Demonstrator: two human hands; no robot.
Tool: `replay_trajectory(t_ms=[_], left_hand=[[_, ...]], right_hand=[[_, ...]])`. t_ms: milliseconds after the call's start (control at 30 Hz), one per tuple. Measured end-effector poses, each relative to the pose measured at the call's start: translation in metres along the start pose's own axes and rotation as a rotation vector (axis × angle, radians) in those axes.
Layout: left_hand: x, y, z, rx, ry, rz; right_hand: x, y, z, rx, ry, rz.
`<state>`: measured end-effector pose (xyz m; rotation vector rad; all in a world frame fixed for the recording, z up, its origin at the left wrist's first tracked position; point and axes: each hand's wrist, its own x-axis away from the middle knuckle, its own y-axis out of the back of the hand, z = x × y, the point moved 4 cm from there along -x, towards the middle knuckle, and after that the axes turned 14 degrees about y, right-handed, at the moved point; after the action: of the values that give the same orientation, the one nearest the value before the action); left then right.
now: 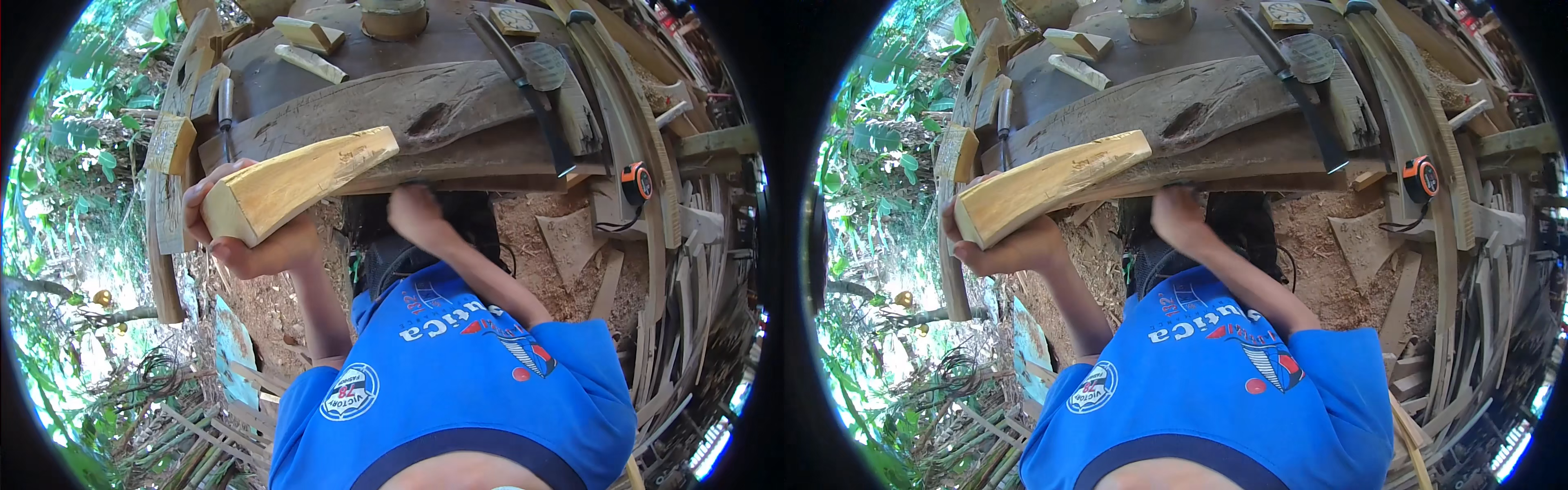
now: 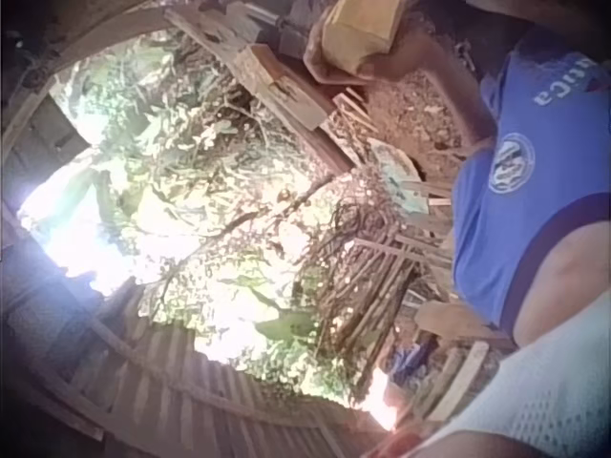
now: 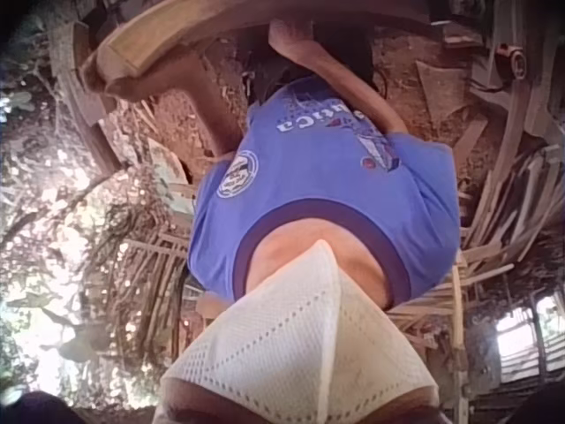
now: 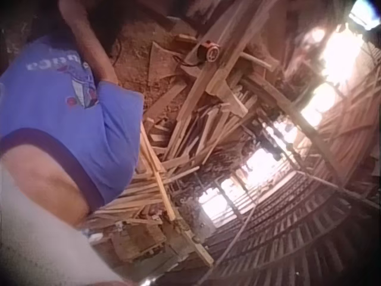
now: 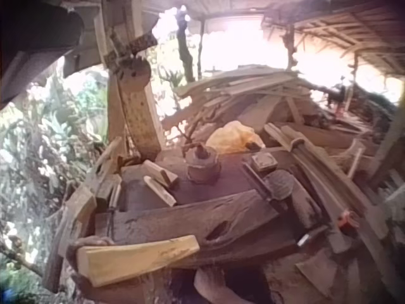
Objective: The person carves a small wooden block using a chisel and hammer, then smooths the surface with sandpaper. They handle multiple wooden pieces, inspecting and sanding them on a cluttered workbench.
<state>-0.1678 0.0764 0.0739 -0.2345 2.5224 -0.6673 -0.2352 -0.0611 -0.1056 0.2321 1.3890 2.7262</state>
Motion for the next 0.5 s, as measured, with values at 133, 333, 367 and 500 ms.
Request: replay_trajectory(t_ms=[133,333,367,500], left_hand=[[-0.004,0.002,0.000,-0.026,0.033,-0.012],[-0.017,0.030,0.009,0.224,0.289,0.013],[-0.014,0.020,0.003,0.288,0.295,0.103],[-0.009,-0.009,-0.001,0.261,0.205,0.306]], right_hand=[[0.003,-0.027,0.065,-0.457,0.604,0.126],[0.016,0.121,0.039,-0.235,0.436,0.140],[0.013,0.150,0.031,-0.162,0.518,-0.145],[-0.016,0.215,-0.012,0.065,0.503,-0.676]])
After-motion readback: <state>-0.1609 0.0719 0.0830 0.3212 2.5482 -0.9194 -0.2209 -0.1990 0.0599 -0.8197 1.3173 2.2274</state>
